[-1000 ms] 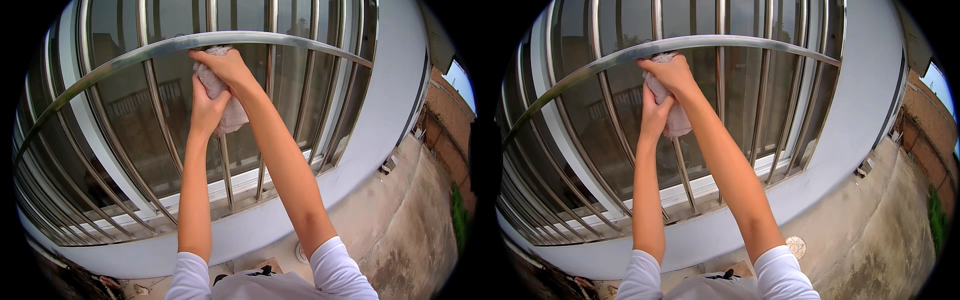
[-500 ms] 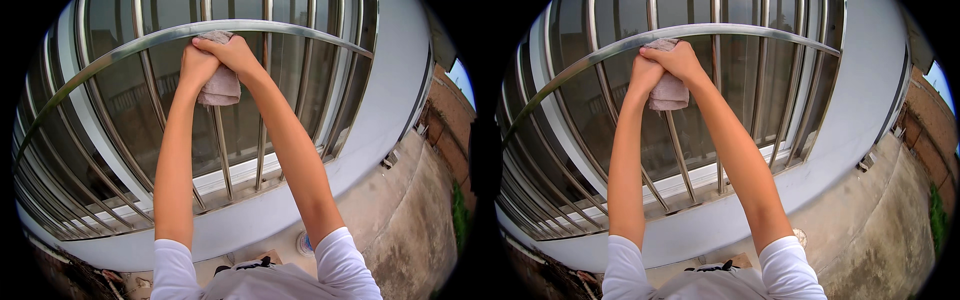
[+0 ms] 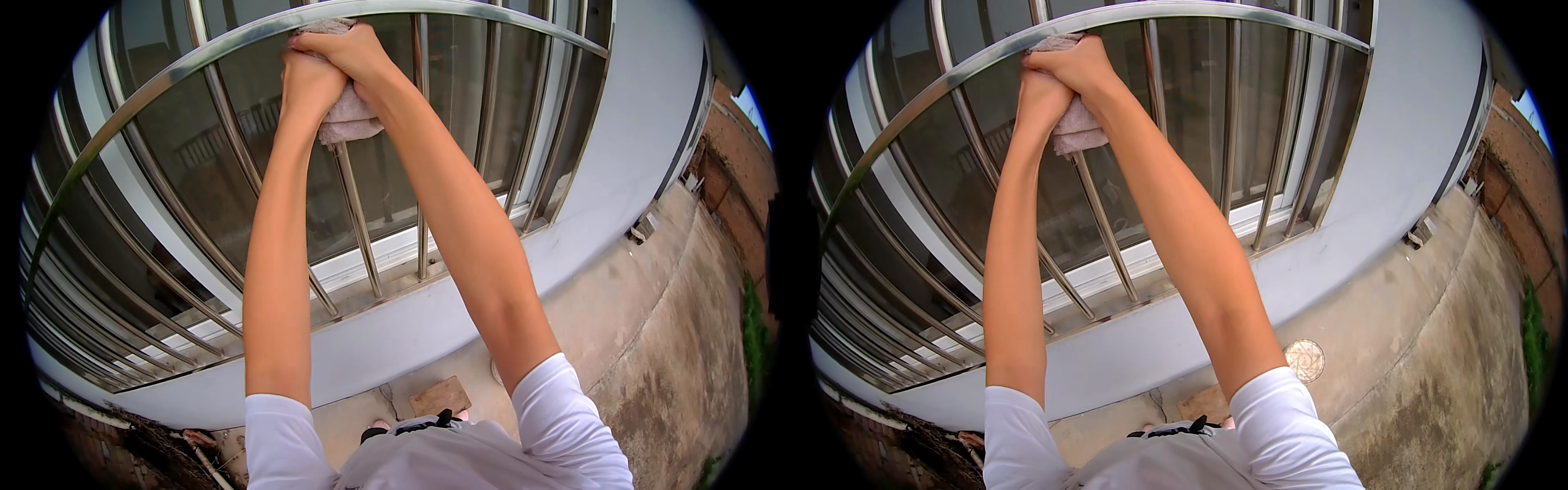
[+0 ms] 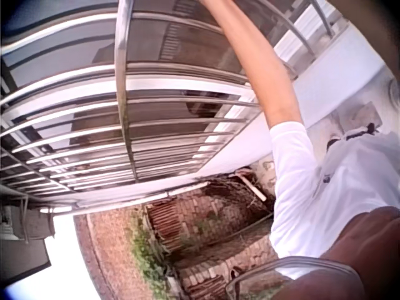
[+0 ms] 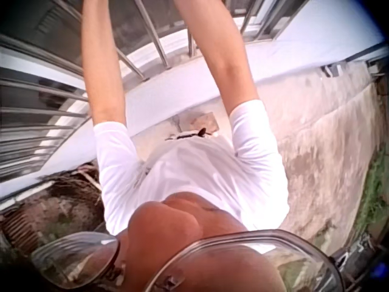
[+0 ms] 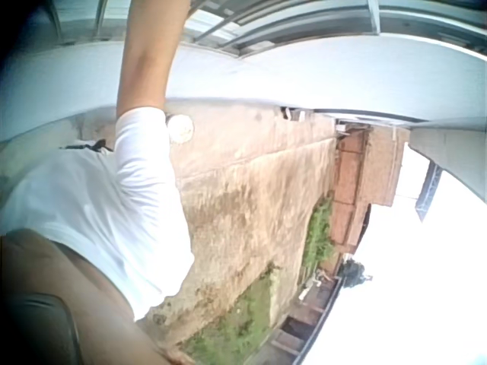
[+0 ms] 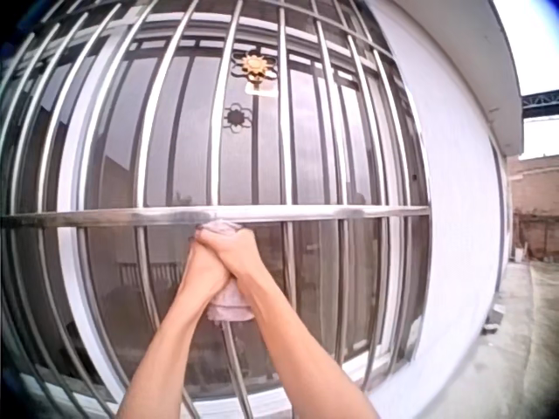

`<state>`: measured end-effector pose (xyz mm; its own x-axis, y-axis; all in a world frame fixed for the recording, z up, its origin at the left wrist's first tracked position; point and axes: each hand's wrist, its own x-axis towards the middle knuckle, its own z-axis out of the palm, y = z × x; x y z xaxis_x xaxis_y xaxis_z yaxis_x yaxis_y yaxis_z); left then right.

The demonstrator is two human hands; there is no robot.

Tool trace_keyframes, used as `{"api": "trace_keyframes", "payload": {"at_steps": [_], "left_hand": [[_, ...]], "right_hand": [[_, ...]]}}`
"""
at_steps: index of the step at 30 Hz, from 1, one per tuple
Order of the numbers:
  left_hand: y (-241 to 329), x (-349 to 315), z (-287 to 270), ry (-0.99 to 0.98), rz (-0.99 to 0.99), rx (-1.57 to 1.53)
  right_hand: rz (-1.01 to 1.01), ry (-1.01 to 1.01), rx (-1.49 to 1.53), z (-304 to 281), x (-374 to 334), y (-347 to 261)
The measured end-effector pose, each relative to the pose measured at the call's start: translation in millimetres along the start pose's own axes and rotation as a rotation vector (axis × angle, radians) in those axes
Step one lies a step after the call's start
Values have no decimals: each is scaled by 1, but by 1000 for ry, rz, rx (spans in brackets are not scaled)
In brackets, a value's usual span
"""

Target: The person wipes the metal security bars and glass of a window using a cloth while standing on an outdoor patio.

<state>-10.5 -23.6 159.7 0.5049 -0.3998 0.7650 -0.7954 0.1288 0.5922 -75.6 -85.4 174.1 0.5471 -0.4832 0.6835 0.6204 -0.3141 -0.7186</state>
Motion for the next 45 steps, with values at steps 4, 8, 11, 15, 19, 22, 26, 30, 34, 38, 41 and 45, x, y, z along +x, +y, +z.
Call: {"api": "trace_keyframes", "payload": {"at_steps": [4, 8, 11, 15, 19, 22, 26, 30, 34, 38, 41, 45], "left_hand": [[-7, 1, -11, -69, -99, 67], [-24, 3, -4, -102, -78, 9], [-52, -11, 6, -110, -48, -71], [-69, -66, 20, -128, -81, -112], [-114, -170, 49, -142, -157, -172], [-172, -249, 73, -228, -192, -245], [-223, -330, 94, -204, -337, -257], [-236, -369, 107, -225, -418, -226], [-237, -367, 111, -156, -374, -273], [-231, -369, 105, -140, -496, -196], [-230, -374, 87, -277, -351, 32], [-206, -363, 83, -352, -293, 5]], "right_hand": [[3, 43, 79, 13, -8, -4], [-77, 71, 68, 13, -3, 7], [-198, 19, 32, 11, -9, 23], [-73, 15, 71, -2, -56, 66], [24, 26, -39, -22, -143, 143], [144, 36, -37, -31, -213, 192], [263, 0, -49, -42, -278, 242], [286, 17, -108, -57, -319, 289], [303, 16, -67, -60, -316, 286], [338, 79, 2, -51, -319, 284], [368, 97, 107, -44, -329, 265], [552, 24, 105, -62, -326, 267]]}}
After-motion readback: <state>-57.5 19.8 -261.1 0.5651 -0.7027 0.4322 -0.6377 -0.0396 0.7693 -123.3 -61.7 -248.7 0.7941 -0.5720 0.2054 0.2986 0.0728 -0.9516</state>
